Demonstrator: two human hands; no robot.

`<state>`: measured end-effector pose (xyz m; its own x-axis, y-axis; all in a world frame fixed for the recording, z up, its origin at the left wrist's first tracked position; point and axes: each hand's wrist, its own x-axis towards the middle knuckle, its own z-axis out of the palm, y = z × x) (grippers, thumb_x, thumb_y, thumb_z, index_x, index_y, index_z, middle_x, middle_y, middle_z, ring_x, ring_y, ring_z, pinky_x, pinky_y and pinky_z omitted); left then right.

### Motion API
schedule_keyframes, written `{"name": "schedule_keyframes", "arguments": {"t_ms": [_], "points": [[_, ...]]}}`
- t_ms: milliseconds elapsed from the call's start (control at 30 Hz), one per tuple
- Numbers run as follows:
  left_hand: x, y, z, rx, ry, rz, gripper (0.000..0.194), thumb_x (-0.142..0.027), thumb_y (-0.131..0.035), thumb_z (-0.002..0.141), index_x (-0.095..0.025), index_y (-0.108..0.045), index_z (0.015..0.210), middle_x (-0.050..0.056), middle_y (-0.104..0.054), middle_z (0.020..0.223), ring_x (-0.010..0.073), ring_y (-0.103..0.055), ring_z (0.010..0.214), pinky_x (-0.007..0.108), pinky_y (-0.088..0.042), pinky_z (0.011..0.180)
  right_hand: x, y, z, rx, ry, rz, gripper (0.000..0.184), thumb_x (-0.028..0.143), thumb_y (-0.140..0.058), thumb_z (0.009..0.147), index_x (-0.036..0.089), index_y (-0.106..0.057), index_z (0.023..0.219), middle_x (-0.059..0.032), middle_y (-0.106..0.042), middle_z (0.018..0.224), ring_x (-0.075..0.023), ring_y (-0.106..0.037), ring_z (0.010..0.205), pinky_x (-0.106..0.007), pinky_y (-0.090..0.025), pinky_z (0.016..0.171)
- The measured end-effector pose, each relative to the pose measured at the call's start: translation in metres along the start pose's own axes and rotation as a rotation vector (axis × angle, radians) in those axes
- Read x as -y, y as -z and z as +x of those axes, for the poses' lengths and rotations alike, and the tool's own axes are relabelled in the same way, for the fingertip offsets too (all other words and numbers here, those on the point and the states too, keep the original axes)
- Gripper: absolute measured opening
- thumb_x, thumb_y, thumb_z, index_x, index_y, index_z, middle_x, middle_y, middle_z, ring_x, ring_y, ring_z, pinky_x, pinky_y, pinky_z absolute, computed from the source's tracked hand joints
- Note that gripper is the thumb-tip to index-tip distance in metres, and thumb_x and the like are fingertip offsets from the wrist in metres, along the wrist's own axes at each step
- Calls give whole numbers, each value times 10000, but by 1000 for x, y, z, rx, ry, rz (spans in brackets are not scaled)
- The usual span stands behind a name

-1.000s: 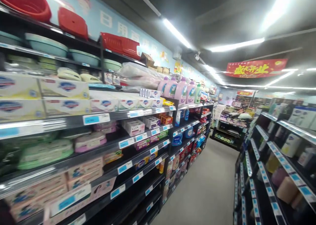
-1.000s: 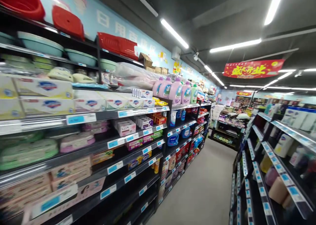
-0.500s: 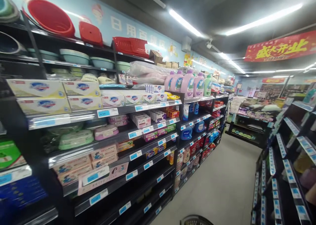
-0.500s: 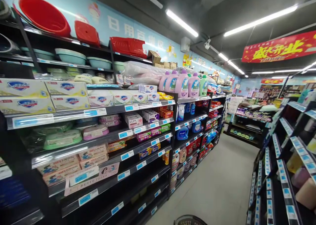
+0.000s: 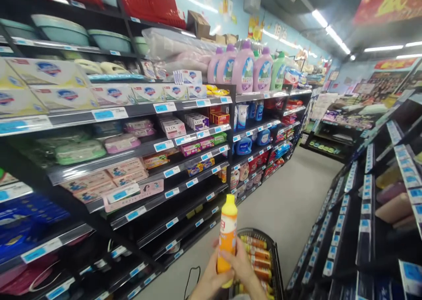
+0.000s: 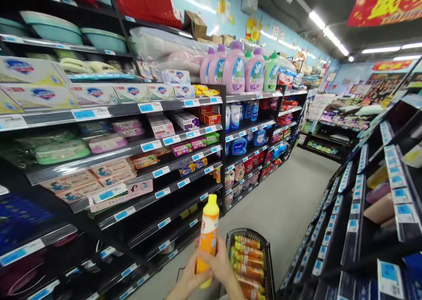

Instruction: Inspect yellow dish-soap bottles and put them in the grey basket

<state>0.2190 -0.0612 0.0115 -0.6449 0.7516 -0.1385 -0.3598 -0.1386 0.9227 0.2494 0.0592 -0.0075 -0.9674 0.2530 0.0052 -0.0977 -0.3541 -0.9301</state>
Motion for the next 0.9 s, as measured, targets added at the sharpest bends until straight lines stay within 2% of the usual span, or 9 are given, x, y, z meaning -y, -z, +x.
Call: {"name": "schedule_keyframes", "arguments": {"t_ms": [67, 133, 267, 433, 467, 533, 633, 733, 900], "points": [[8, -5, -9, 20, -3, -72, 910, -521, -849, 718, -206, -457, 1477, 126, -669, 1172, 297, -677, 968, 383, -589, 752, 18, -3, 1, -18, -24, 51, 429, 524, -776, 774, 187, -675, 1019, -96, -754, 954, -230, -711, 809, -347, -569, 740], [9, -11, -15, 36, -28, -136, 965, -533, -811, 752, -214, -359, 1544, 144, -664, 1175, 299, -677, 954, 357, -587, 675, 37, -8, -1, -43, -65, 184, 382, 524, -748, 792, 197, -666, 973, -65, -738, 861, -215, -699, 742, -338, -571, 709], [6, -24, -20, 22, -73, -125, 882, -582, -733, 807, -203, -393, 1526, 173, -616, 1301, 306, -673, 997, 337, -597, 654, 63, -15, -4, -28, -94, 452, 419, 539, -682, 808, 209, -651, 1063, -46, -708, 798, -212, -684, 689, -303, -561, 593], [2, -37, -26, -32, -156, 35, 822, -569, -704, 834, -174, -426, 1499, 176, -637, 1288, 249, -701, 798, 347, -598, 602, 73, -17, -3, 49, -100, 578, 523, 615, -594, 861, 185, -641, 1156, -50, -699, 761, -190, -663, 631, -263, -530, 518], [1, -38, -28, -66, -172, 107, 818, -556, -707, 835, -173, -427, 1501, 176, -636, 1301, 265, -708, 835, 373, -612, 653, 73, -17, -3, 49, -93, 577, 519, 621, -594, 864, 179, -651, 1129, -53, -701, 757, -184, -660, 618, -260, -529, 516], [2, -36, -33, -146, -212, 292, 801, -510, -727, 829, -185, -440, 1503, 174, -579, 1410, 338, -671, 1104, 463, -589, 906, 74, -17, -3, 43, -95, 550, 523, 647, -582, 870, 158, -673, 1031, -67, -700, 733, -174, -643, 572, -262, -526, 501], [4, -30, -40, -223, -271, 524, 798, -437, -752, 817, -195, -439, 1510, 161, -444, 1556, 383, -392, 1455, 541, -334, 1201, 72, -18, -4, -3, -94, 533, 540, 675, -590, 858, 144, -676, 898, -82, -700, 728, -166, -628, 545, -257, -515, 472], [8, -25, -43, -205, -288, 588, 800, -413, -731, 831, -194, -408, 1529, 172, -439, 1554, 373, -394, 1455, 547, -307, 1211, 69, -19, -4, -65, -79, 567, 492, 648, -635, 846, 158, -666, 875, -74, -708, 771, -173, -656, 607, -258, -541, 506], [12, -23, -47, -228, -257, 570, 857, -427, -735, 819, -178, -356, 1547, 190, -434, 1550, 374, -395, 1456, 537, -317, 1208, 62, -22, -4, -57, -145, 616, 497, 652, -635, 849, 156, -660, 851, -58, -693, 739, -172, -659, 622, -252, -544, 513]]}}
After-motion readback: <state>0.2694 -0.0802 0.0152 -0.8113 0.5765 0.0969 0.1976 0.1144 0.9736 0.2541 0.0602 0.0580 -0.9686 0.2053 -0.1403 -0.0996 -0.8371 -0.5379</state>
